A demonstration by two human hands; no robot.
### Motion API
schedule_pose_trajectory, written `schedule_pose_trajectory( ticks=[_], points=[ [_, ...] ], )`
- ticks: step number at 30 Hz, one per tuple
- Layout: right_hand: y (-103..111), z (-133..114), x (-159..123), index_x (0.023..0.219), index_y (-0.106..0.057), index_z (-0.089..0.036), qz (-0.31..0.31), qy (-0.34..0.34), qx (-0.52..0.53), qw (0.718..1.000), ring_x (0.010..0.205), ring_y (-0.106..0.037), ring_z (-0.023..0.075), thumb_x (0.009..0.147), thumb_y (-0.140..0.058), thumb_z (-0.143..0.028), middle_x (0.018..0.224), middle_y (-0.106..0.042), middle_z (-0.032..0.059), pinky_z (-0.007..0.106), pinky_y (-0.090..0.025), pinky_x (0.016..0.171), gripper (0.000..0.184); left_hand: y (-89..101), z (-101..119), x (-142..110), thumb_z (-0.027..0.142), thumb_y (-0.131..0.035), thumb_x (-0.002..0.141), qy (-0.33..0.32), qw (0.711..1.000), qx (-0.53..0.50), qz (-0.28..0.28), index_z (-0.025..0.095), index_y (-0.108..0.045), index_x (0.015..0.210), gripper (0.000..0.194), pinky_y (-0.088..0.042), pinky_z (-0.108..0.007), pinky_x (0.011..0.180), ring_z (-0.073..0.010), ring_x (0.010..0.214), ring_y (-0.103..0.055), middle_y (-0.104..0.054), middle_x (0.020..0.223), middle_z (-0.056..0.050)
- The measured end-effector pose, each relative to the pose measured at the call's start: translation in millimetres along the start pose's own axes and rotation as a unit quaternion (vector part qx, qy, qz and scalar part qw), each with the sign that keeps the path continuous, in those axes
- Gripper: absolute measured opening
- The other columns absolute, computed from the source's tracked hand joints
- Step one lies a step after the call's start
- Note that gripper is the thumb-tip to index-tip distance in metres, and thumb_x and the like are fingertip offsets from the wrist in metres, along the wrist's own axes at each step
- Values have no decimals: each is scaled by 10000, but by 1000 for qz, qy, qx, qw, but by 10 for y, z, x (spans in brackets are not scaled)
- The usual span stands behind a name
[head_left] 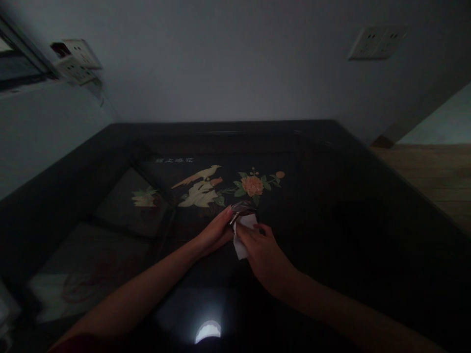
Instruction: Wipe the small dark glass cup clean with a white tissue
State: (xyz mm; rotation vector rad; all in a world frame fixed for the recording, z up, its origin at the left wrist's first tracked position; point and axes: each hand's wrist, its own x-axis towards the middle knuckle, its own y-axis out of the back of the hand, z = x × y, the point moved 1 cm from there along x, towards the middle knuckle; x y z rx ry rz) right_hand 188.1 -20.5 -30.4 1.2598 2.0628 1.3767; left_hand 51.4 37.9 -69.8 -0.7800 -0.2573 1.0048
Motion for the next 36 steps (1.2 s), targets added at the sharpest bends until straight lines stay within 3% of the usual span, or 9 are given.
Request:
schedule_pose_trajectory(
  ticks=[7, 11, 13, 17, 19, 25, 30, 33, 36],
  points=[
    [32, 28, -30, 1308, -469, -120, -18, 11, -142, 990, 1245, -488, 265, 914, -337, -55, 1329, -547, 146, 577, -382, 975, 420, -23, -5, 12, 435, -709, 725, -11, 1000, -1, 8, 157, -662, 1051, 431, -387, -308, 978, -222, 1065, -589, -664, 1116, -94],
    [76, 116, -13, 1261, -516, -97, 4, 42, -217, 975, 1276, -451, 288, 919, -368, -82, 1306, -559, 172, 692, -237, 1039, 374, 1, -28, 34, 445, -678, 754, 4, 999, -24, 28, 150, -668, 1036, 408, -395, -300, 954, -213, 1061, -582, -672, 1086, -97],
    [89, 140, 0, 1255, -521, -95, -1, 49, -229, 972, 1278, -445, 296, 917, -369, -79, 1305, -557, 184, 708, -251, 1023, 372, 23, -45, 49, 465, -651, 772, 14, 999, -38, 33, 145, -673, 1030, 412, -397, -312, 953, -218, 1056, -584, -679, 1068, -104],
    [61, 136, 12, 1289, -496, -86, -17, 44, -217, 975, 1263, -458, 305, 889, -397, -53, 1304, -559, 184, 563, -456, 943, 413, 20, -43, 57, 481, -639, 776, 21, 998, -44, 42, 131, -680, 1012, 424, -371, -319, 994, -222, 1071, -582, -681, 1066, -110],
    [21, 121, 13, 1314, -474, -96, -20, 37, -189, 981, 1241, -481, 292, 872, -401, -36, 1308, -557, 172, 484, -505, 915, 452, -1, -24, 48, 470, -642, 778, 24, 998, -42, 35, 122, -675, 1021, 425, -355, -317, 1016, -224, 1096, -574, -680, 1067, -113],
    [-73, 40, -12, 1369, -380, -49, -6, 5, 14, 1000, 1284, -431, 259, 818, -435, -37, 1354, -491, 193, 406, -419, 1045, 555, -30, 8, 6, 438, -689, 745, 7, 1000, -19, 8, 133, -658, 1034, 421, -382, -342, 1005, -259, 1128, -565, -683, 1060, -108],
    [-60, -15, -43, 1391, -337, -150, 23, -27, 175, 984, 1204, -526, 208, 897, -412, -130, 1328, -532, 143, 355, -459, 986, 500, -32, 7, -20, 421, -714, 724, -8, 1000, 0, 27, 155, -638, 1056, 432, -416, -341, 955, -258, 1088, -587, -674, 1089, -98],
    [-62, 12, -37, 1360, -376, -131, 31, -17, 162, 986, 1202, -530, 211, 879, -439, -130, 1323, -541, 142, 352, -453, 993, 485, -37, 12, -24, 410, -705, 737, -8, 1000, -2, 19, 156, -633, 1066, 421, -410, -354, 958, -261, 1086, -587, -675, 1078, -100],
    [-41, 81, -6, 1307, -451, -78, 8, 17, 51, 999, 1204, -528, 227, 846, -449, -76, 1304, -560, 159, 362, -440, 1012, 461, -36, 15, -17, 387, -702, 746, -5, 1000, -5, 16, 158, -636, 1059, 393, -391, -354, 982, -249, 1081, -587, -676, 1067, -93]
  ],
)
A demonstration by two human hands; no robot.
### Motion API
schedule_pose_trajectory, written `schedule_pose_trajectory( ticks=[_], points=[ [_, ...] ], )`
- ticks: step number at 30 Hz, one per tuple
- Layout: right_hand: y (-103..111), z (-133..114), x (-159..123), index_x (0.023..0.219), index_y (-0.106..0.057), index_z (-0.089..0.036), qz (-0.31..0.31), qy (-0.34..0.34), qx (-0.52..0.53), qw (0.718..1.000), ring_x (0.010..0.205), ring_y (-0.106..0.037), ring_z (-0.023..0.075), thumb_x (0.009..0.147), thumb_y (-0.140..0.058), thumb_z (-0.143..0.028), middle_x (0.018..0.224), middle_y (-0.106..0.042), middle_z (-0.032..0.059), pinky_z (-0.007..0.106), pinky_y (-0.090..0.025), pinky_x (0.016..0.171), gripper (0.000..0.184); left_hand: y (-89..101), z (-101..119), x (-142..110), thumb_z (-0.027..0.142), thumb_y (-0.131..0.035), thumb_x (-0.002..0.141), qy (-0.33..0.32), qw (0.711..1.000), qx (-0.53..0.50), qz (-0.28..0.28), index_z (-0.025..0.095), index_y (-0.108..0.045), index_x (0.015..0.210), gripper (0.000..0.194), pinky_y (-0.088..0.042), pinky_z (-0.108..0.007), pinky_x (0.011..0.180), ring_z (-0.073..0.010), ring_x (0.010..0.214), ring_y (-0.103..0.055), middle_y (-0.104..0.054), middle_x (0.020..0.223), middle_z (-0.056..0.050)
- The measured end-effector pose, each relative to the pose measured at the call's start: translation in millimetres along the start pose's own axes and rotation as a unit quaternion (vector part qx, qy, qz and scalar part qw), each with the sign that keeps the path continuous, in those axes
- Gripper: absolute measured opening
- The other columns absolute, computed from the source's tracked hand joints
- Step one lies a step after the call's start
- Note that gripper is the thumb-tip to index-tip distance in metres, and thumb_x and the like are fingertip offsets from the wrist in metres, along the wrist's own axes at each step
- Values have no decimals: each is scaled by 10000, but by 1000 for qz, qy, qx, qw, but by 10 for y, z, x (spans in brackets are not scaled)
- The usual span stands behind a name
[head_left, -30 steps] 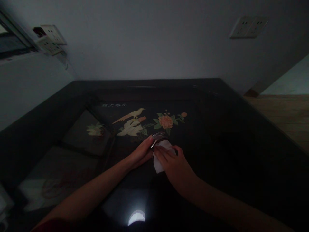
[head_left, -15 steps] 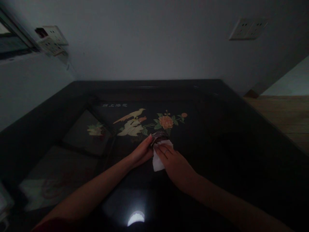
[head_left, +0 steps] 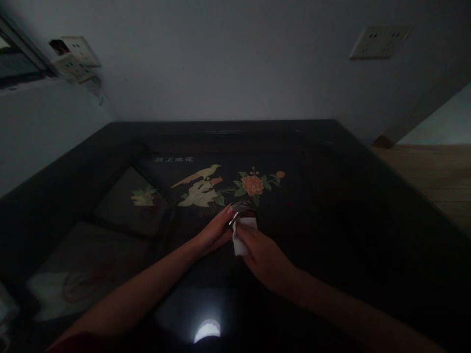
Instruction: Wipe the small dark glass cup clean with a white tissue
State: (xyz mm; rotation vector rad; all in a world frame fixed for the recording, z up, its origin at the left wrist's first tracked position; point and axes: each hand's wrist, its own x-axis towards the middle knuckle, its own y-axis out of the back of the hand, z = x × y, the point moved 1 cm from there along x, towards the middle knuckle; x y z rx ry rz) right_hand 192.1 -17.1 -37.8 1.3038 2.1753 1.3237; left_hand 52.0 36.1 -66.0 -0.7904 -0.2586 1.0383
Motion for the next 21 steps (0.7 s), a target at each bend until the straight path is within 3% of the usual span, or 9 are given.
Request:
schedule_pose_trajectory(
  ticks=[5, 9, 11, 14, 18, 21],
  points=[
    [175, 106, 64, 1242, -546, -127, -45, 91, -211, 972, 1157, -568, 229, 875, -458, -58, 1240, -625, 116, 376, -512, 899, 384, 26, -7, 36, 376, -681, 770, 10, 1000, -11, -2, 137, -635, 1040, 364, -431, -330, 933, -223, 1025, -592, -657, 1057, -100],
    [286, 138, 91, 1112, -636, -108, -13, 127, -311, 942, 1138, -579, 244, 871, -513, -92, 1209, -642, 137, 421, -475, 941, 270, 37, -22, 64, 341, -569, 865, 12, 1000, -16, 3, 142, -561, 1145, 344, -491, -389, 869, -209, 1009, -585, -589, 1148, -102],
    [299, 135, 94, 1098, -645, -94, 4, 134, -320, 938, 1111, -595, 240, 877, -504, -96, 1219, -635, 143, 433, -461, 959, 262, 37, -39, 72, 331, -538, 884, 13, 1000, -18, 4, 152, -524, 1187, 352, -512, -421, 837, -208, 1005, -583, -558, 1183, -96],
    [284, 120, 85, 1114, -639, -85, 7, 129, -312, 941, 1114, -592, 248, 870, -510, -93, 1219, -633, 151, 441, -464, 953, 276, 51, -73, 80, 354, -541, 880, 12, 1000, -18, 3, 137, -565, 1144, 343, -484, -380, 876, -209, 1019, -581, -590, 1155, -111],
    [245, 93, 62, 1171, -608, -84, -26, 96, -284, 954, 1166, -557, 269, 871, -485, -77, 1201, -642, 153, 414, -518, 881, 324, 94, -96, 76, 411, -599, 830, 17, 1000, -15, -1, 133, -626, 1078, 374, -425, -340, 923, -237, 1071, -570, -638, 1119, -122],
    [225, 66, 55, 1233, -564, -89, -53, 67, -210, 974, 1196, -535, 256, 869, -432, -49, 1222, -628, 150, 389, -515, 911, 388, 93, -67, 54, 404, -688, 756, 19, 1000, -10, -10, 143, -627, 1091, 429, -406, -333, 940, -237, 1072, -573, -639, 1131, -117]
  ],
)
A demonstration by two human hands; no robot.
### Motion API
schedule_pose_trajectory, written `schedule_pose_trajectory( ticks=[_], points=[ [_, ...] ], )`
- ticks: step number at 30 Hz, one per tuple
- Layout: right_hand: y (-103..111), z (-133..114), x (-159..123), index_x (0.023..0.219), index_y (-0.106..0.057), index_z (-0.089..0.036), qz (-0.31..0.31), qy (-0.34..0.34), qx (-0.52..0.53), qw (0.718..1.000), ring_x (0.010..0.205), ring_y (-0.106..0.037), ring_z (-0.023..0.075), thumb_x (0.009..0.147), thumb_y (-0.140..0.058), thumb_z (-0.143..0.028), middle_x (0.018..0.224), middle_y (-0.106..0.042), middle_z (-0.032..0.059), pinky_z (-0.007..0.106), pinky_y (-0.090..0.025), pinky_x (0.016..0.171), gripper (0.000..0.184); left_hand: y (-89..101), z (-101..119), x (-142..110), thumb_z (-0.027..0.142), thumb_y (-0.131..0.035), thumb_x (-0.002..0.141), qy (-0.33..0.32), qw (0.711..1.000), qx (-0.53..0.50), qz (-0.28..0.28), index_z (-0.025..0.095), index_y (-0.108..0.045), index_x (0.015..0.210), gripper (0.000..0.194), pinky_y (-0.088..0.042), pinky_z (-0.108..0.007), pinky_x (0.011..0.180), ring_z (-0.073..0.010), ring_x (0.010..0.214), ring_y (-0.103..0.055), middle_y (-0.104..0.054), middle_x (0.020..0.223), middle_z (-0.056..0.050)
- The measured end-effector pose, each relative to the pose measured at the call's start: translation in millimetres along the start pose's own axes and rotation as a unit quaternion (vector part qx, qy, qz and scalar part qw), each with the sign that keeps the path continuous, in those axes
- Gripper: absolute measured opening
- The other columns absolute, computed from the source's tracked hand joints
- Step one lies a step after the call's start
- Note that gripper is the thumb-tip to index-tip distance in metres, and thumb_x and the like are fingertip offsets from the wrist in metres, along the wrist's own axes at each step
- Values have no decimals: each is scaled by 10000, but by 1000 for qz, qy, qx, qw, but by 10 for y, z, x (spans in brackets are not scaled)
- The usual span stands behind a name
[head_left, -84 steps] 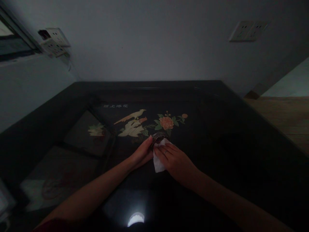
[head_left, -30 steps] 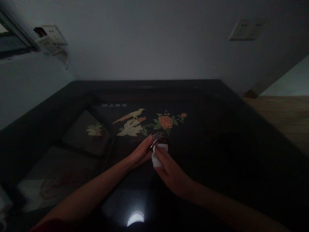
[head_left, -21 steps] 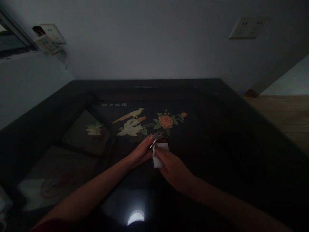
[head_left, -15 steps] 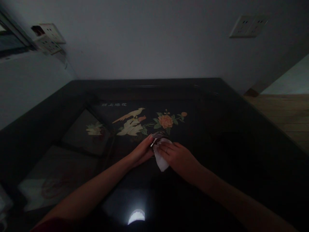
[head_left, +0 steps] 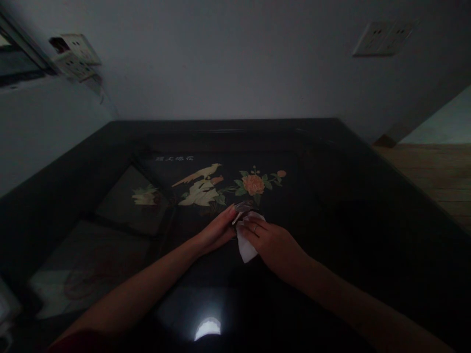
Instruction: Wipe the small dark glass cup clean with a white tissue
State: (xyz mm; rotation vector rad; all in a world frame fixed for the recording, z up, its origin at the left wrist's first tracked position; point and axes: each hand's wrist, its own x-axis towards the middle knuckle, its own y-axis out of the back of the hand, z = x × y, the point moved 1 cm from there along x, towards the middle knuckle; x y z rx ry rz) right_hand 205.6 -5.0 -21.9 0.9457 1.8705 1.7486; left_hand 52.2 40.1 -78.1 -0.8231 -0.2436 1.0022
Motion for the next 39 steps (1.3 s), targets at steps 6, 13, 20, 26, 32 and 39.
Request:
schedule_pose_trajectory(
  ticks=[6, 13, 20, 26, 32, 39],
  points=[
    [-54, -51, 19, 1234, -551, -112, 28, -98, 329, 939, 1086, -608, 189, 828, -354, -3, 1197, -644, 111, 315, -482, 942, 464, -64, 61, -35, 409, -702, 741, -6, 1000, 20, -13, 170, -611, 1116, 454, -382, -356, 972, -238, 1075, -576, -643, 1124, -96],
    [-126, -56, 3, 1225, -560, -126, 47, -162, 396, 902, 932, -668, 197, 854, -375, -62, 1095, -688, 106, 324, -526, 835, 420, -35, 50, -18, 439, -693, 743, -7, 1000, 21, -12, 165, -625, 1098, 453, -391, -349, 972, -228, 1052, -590, -657, 1093, -85],
    [-17, 15, -2, 1255, -552, -132, 3, -10, 67, 998, 1222, -518, 234, 862, -395, -36, 1282, -594, 124, 442, -417, 1027, 435, -53, 56, -13, 405, -675, 769, 6, 1000, -3, -17, 155, -643, 1085, 405, -401, -334, 951, -223, 1049, -589, -653, 1118, -107],
    [-6, 23, 3, 1183, -597, -90, 53, 2, -100, 994, 1207, -528, 251, 914, -410, -116, 1252, -604, 172, 612, -221, 1093, 329, -51, 27, 3, 421, -632, 800, 22, 999, -36, 27, 145, -679, 1018, 355, -412, -278, 889, -185, 988, -591, -673, 1055, -91],
    [-20, -9, 9, 1206, -580, -68, 32, -14, -82, 996, 1236, -496, 275, 902, -399, -90, 1275, -588, 169, 549, -404, 1013, 354, -2, 0, 38, 434, -590, 830, 39, 997, -70, 17, 133, -672, 1033, 371, -408, -276, 891, -173, 953, -596, -671, 1043, -93],
    [-123, -105, 7, 1346, -441, -70, 20, -60, 151, 987, 1250, -488, 214, 818, -324, 16, 1340, -535, 157, 383, -437, 1030, 547, -65, 70, -22, 437, -614, 811, 36, 999, -32, -18, 139, -636, 1104, 418, -369, -357, 998, -243, 1088, -577, -670, 1076, -113]
  ],
)
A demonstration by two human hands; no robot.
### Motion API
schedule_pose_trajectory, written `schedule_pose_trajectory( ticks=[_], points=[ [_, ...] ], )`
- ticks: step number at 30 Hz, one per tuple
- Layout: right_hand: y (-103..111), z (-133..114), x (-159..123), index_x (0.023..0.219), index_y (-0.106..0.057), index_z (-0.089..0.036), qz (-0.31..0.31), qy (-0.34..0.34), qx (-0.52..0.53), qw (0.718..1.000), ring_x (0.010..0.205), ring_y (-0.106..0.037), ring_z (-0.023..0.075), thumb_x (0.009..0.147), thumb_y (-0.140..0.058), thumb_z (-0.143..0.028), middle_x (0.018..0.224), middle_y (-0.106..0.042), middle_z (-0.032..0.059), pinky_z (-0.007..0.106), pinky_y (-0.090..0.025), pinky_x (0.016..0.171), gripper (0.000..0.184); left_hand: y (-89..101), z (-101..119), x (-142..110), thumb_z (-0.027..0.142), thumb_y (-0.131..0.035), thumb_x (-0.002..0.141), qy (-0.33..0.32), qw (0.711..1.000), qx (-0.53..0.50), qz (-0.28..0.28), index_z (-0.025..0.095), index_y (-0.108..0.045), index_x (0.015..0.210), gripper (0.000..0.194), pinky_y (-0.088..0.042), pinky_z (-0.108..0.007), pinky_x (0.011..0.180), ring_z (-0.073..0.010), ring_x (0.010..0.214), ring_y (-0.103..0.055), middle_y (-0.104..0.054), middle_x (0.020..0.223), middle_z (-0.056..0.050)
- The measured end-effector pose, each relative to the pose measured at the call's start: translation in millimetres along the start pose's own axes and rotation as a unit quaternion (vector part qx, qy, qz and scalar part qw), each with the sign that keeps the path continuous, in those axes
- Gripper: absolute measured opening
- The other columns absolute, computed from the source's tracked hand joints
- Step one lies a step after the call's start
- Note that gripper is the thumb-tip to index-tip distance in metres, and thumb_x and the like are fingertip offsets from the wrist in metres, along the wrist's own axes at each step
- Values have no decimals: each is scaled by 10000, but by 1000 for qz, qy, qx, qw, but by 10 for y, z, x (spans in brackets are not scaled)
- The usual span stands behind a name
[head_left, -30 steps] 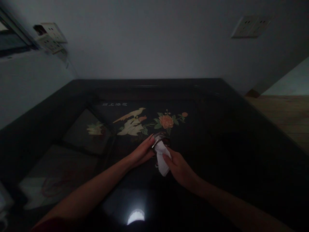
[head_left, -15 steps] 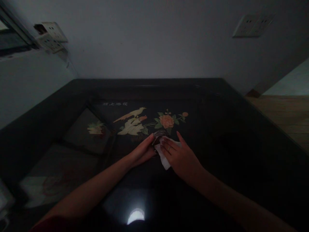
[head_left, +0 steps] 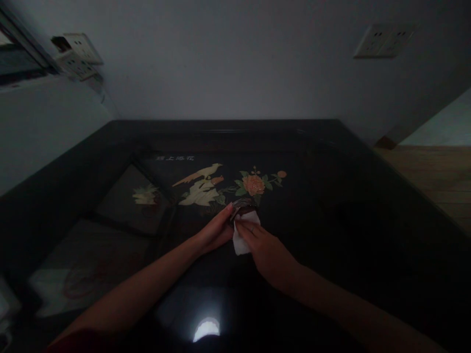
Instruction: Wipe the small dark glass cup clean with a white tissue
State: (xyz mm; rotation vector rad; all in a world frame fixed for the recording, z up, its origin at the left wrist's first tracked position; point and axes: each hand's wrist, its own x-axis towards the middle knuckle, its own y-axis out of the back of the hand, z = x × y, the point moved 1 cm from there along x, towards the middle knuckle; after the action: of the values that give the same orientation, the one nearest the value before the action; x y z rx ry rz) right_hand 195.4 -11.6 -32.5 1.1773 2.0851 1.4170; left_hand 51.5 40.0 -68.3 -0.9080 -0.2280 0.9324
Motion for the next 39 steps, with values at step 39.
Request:
schedule_pose_trajectory(
  ticks=[39],
  points=[
    [96, -48, 16, 1341, -435, -61, -63, -39, -2, 997, 1271, -457, 268, 858, -339, -13, 1344, -518, 183, 432, -450, 999, 495, -13, -7, -8, 389, -699, 748, -35, 999, 27, 16, 182, -636, 1094, 408, -347, -351, 1031, -241, 1162, -534, -637, 1171, -90]
  ],
)
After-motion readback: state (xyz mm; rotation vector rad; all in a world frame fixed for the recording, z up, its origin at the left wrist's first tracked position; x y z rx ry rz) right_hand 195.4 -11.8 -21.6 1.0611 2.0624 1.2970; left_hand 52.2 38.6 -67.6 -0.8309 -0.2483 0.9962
